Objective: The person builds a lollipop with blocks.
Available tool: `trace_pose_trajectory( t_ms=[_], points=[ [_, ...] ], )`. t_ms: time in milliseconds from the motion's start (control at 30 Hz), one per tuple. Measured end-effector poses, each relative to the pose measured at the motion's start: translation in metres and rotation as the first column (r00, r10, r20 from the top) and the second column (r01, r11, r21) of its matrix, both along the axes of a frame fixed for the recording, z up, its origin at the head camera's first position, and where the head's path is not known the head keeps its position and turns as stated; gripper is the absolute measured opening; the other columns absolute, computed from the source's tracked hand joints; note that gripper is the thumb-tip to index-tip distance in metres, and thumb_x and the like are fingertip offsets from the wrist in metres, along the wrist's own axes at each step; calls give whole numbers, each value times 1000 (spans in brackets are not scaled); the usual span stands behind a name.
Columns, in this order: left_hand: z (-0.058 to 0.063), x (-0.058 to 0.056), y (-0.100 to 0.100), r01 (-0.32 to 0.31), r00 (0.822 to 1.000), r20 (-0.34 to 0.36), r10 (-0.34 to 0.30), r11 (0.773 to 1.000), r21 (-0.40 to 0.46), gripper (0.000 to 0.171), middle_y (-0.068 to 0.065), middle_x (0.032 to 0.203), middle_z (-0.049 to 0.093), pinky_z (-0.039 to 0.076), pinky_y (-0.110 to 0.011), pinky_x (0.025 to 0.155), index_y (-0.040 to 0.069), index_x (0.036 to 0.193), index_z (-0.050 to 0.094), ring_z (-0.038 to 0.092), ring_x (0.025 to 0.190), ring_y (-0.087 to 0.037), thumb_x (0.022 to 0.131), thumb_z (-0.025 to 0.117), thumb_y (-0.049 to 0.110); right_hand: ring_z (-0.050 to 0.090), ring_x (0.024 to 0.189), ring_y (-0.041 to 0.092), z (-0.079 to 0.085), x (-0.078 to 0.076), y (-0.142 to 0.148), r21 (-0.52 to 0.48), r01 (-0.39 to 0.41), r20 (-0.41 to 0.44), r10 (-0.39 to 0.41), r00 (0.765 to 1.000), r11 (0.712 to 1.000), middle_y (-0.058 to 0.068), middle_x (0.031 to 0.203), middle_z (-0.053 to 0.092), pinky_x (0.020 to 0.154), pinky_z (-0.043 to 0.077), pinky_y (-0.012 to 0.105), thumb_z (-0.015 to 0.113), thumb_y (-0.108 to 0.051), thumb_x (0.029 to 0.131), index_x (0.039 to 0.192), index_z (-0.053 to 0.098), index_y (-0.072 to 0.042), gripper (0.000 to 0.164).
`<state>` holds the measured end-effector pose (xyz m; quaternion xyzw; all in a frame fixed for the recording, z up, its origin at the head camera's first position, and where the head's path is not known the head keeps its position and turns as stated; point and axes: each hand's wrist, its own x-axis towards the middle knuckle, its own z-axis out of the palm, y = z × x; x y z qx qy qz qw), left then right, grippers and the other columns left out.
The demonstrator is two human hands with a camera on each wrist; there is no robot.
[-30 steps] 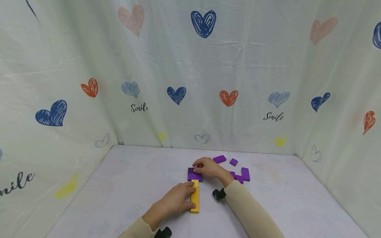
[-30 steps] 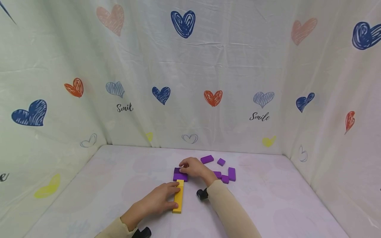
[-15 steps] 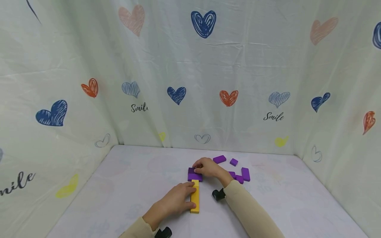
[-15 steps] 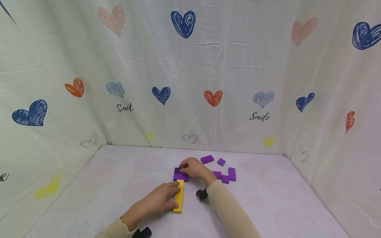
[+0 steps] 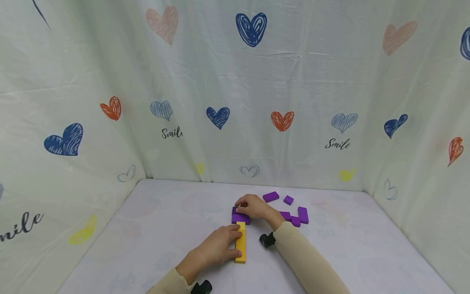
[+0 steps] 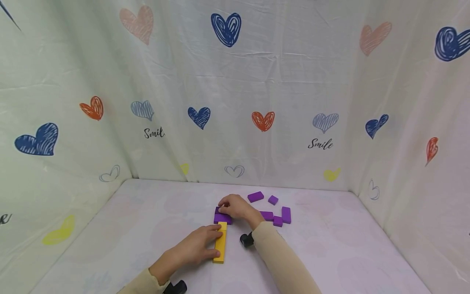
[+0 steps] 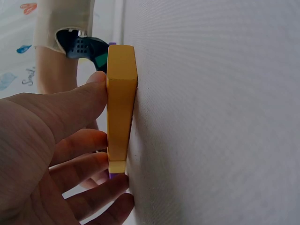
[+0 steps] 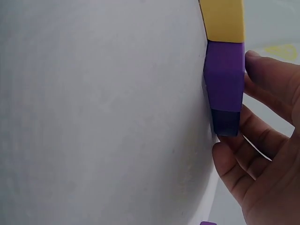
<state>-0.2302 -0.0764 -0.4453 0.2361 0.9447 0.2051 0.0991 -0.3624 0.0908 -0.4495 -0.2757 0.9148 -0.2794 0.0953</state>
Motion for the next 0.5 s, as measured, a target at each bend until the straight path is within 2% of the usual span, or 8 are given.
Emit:
trace_pose_trajectory(
  t_ms=[500],
  points=[
    [-2, -1, 1, -2, 1000, -7, 2, 1000, -3, 56, -4, 143, 47, 38, -43, 107, 12, 130, 60, 45, 129, -25, 83, 72, 42, 56, 99, 15, 1, 0, 0, -1, -9, 11, 9, 1000, 1000, -3, 106, 67, 94, 47, 40, 63, -19, 93, 111, 71, -16, 20]
  ],
)
